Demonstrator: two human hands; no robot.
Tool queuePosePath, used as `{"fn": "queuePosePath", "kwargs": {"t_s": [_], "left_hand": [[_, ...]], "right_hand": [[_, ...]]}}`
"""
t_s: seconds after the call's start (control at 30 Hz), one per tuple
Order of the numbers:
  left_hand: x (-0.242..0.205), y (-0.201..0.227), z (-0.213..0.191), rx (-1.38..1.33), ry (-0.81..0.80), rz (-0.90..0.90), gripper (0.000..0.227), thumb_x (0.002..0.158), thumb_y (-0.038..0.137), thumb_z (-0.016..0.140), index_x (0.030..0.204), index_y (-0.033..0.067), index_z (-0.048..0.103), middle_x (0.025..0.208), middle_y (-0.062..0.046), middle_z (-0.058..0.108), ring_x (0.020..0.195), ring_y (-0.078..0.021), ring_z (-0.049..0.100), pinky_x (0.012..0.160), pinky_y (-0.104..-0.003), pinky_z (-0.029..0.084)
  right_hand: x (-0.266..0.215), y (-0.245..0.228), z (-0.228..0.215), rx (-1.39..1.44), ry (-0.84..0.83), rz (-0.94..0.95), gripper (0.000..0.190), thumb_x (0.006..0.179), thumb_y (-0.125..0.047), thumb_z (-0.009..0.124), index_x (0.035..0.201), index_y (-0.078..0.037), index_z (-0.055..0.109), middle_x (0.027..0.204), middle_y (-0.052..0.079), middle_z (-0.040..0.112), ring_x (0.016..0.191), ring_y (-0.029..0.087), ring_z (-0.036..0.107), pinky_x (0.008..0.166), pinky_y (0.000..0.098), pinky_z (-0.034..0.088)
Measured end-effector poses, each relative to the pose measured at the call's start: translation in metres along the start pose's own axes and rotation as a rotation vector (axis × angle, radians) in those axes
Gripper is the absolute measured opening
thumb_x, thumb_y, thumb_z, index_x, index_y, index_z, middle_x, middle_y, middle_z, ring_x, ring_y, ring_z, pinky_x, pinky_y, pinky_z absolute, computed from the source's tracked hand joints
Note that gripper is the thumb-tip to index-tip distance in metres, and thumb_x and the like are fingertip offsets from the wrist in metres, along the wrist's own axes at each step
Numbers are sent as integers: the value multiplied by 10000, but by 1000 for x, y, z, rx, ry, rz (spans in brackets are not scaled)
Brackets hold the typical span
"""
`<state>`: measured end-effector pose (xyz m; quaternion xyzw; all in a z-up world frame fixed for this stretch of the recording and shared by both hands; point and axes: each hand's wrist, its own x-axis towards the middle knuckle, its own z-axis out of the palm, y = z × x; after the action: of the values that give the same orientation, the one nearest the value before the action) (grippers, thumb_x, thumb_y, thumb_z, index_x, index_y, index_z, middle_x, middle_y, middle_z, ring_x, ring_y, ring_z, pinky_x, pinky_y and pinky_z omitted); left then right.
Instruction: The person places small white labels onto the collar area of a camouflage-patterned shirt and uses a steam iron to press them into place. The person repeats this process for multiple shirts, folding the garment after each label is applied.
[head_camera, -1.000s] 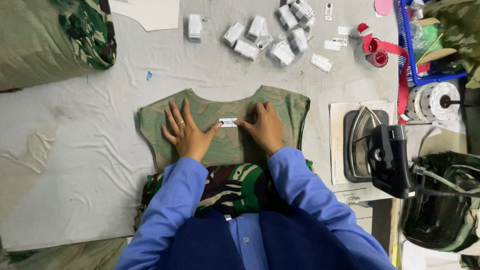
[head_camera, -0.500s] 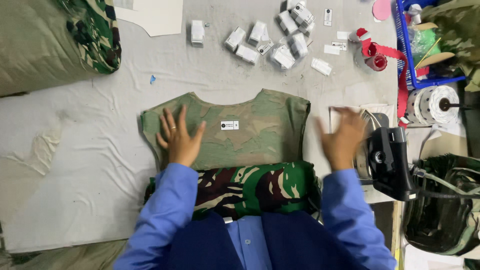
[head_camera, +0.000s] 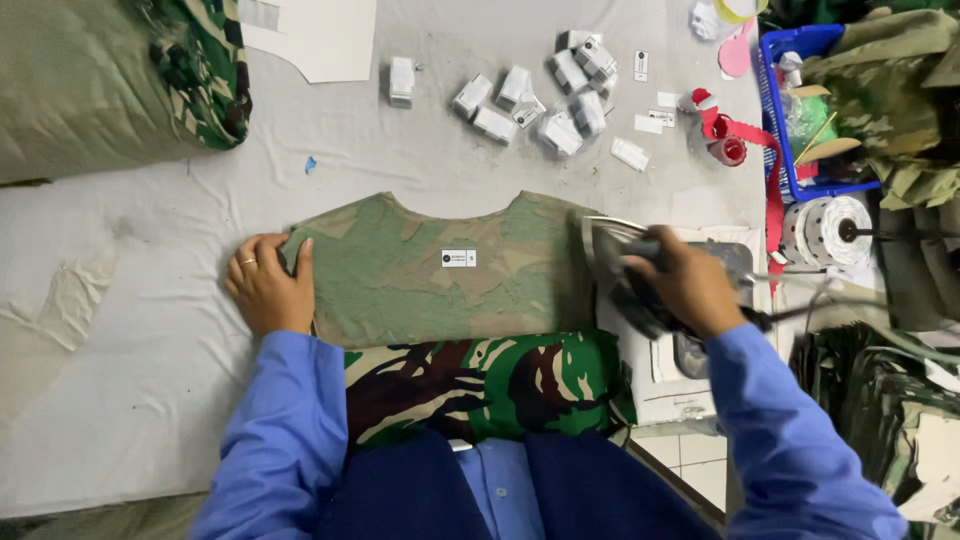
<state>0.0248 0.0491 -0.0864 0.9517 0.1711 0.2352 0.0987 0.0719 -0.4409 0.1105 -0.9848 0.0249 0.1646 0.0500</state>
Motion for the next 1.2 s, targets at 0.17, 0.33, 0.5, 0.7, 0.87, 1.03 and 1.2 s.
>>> {"fn": "queuePosePath", "kwargs": {"t_s": [0.17,0.33,0.5,0.7,0.87,1.03,1.2], "left_hand": [[6,8,-13,-43,-9,-6,317,916,522,695,985,220,625,1091,20,573,1009,-233,550,858,-411,413],[2,1,-9,-133,24,-18,262,917,412,723,948,173,622,1054,-13,583,996,-270,571,848,-423,447],[3,0,-10,-179,70,-18,257,900,360,756,889,140,624,998,-33,588,930,-286,589,812,-424,469],[1,0,-7,-108,66,-50,225,967,365,680,896,154,652,1033,-43,617,960,-291,601,836,-420,474],[9,5,-21,-234,-49,-94,215,955,322,627,1032,133,695,1118,-96,631,1007,-329,558,885,-456,426],[-3,77,-102,-97,-553,-199,566,943,532,432,1386,181,470,1531,-136,358,1436,-390,274,1120,-616,241],[-111,142,-115,-310,-666,386,372,966,441,434,1243,231,567,1272,-26,587,1176,-245,538,1064,-536,297]], "right_hand": [[28,-175,16,27,-74,-638,463,862,-498,636,1209,-203,553,894,181,709,860,389,702,752,504,559],[40,-244,36,39,19,-969,475,867,-521,604,1207,-201,521,772,160,689,752,356,709,649,475,570],[40,-164,13,35,-100,-622,480,885,-496,611,1223,-176,493,844,196,698,839,395,702,727,516,555],[16,8,-18,107,25,179,521,911,-621,582,1244,-222,544,1022,278,702,1036,467,648,867,530,505],[-4,130,11,252,199,406,612,898,-590,573,1236,-80,546,1090,280,668,1034,482,601,847,501,434],[-17,145,35,189,188,521,564,896,-612,554,1193,-132,549,1083,251,703,1021,479,630,833,508,455],[-55,16,106,542,445,-210,490,822,-165,733,1262,-92,532,1159,89,594,981,211,588,839,342,499]]}}
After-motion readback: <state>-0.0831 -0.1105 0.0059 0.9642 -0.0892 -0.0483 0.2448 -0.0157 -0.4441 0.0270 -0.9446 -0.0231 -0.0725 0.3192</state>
